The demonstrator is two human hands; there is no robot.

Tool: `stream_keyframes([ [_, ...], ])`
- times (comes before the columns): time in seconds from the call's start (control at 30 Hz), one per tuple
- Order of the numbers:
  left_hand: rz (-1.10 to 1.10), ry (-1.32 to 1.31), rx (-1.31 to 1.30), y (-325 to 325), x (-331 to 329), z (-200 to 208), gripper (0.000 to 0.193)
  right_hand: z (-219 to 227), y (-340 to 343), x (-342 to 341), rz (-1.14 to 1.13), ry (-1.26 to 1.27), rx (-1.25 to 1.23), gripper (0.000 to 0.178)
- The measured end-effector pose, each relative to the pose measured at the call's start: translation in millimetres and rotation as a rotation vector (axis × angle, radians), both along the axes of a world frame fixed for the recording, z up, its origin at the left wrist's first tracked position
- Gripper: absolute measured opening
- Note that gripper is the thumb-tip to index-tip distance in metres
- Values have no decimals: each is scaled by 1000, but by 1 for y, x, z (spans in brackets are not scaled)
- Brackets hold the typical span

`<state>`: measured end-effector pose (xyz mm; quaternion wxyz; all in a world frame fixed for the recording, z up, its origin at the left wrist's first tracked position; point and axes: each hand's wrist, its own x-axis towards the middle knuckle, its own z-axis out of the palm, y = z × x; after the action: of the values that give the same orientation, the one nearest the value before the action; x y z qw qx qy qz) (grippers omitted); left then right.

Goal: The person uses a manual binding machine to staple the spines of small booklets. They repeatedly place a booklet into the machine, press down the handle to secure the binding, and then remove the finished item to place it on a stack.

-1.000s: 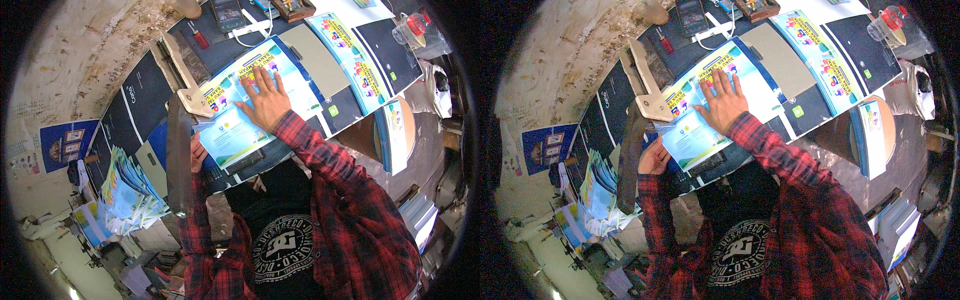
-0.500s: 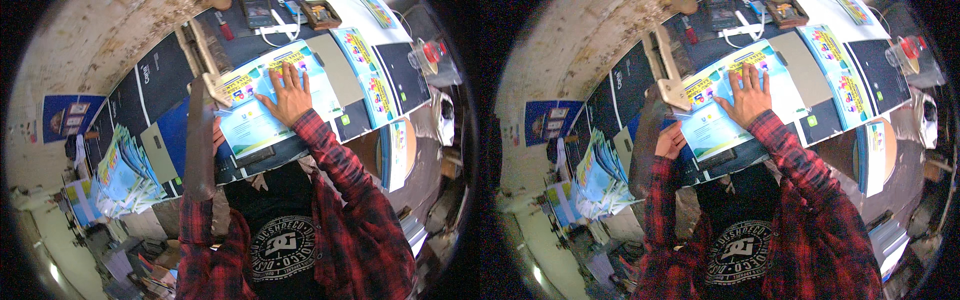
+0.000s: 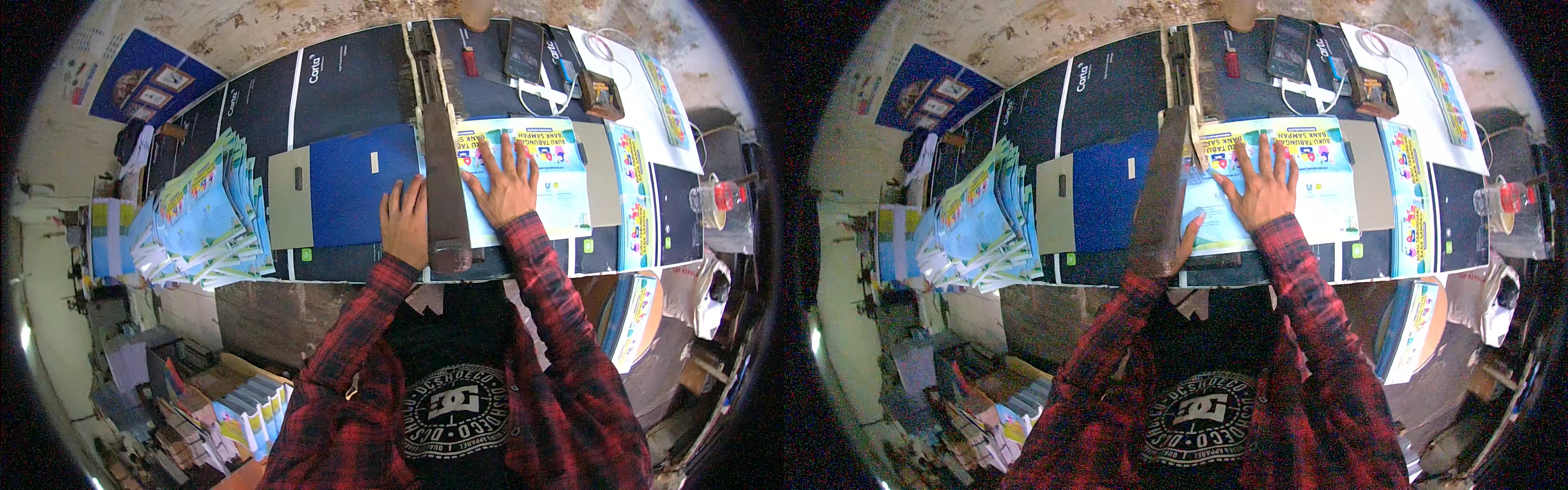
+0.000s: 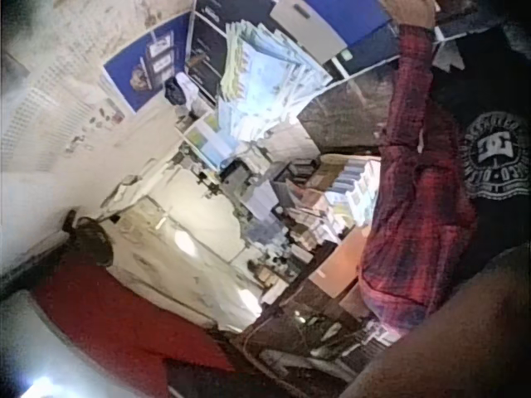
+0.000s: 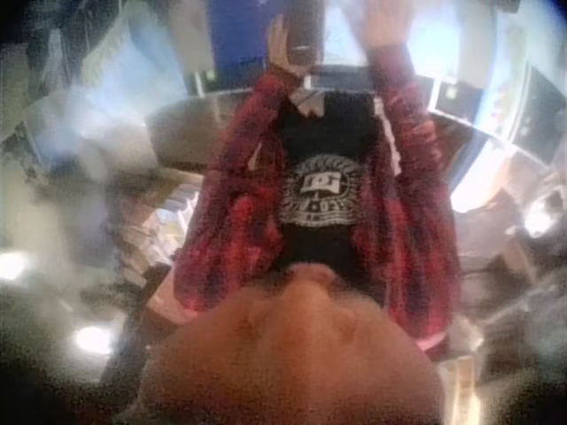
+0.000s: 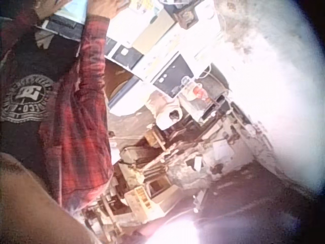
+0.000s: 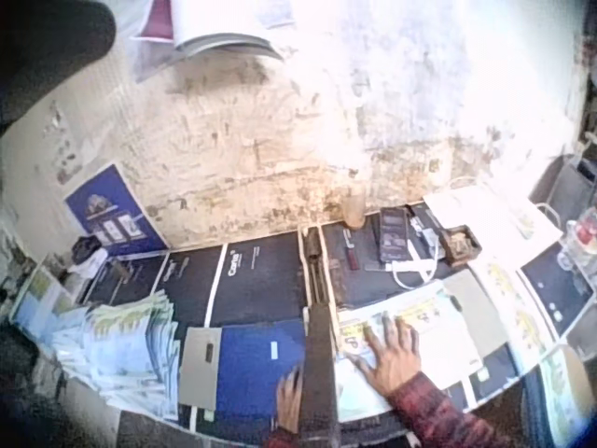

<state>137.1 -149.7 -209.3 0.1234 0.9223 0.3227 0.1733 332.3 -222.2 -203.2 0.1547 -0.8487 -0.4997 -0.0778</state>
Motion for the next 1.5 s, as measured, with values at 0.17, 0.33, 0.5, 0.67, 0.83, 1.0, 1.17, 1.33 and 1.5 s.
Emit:
stream_keyframes([
  [0.17,12,-33,5,-7,-5,-8,74,1,-9,16,16,17,5,65],
  [0.33,42,-32,67,-7,-1,-10,69,-6,-38,61,-75,6,-70,66],
  [0.5,2,-50,29,-8,-3,11,63,-6,-54,89,-72,0,-65,66],
  [0.67,-82,2,11,5,-8,6,64,-10,-52,92,-61,8,-86,66],
  [0.83,-68,-27,5,9,-17,-4,67,-6,-46,100,-8,37,-162,67],
  [1.0,-87,-60,-10,5,-9,-6,67,25,-41,127,-3,-91,-368,82],
  [1.17,-66,-43,17,7,-12,-14,68,193,33,41,235,68,202,65],
  [1.33,-41,12,76,7,-15,-14,67,241,57,-62,534,110,136,74],
  [1.5,-53,48,42,6,-11,-11,68,171,6,-95,356,118,-71,80],
])
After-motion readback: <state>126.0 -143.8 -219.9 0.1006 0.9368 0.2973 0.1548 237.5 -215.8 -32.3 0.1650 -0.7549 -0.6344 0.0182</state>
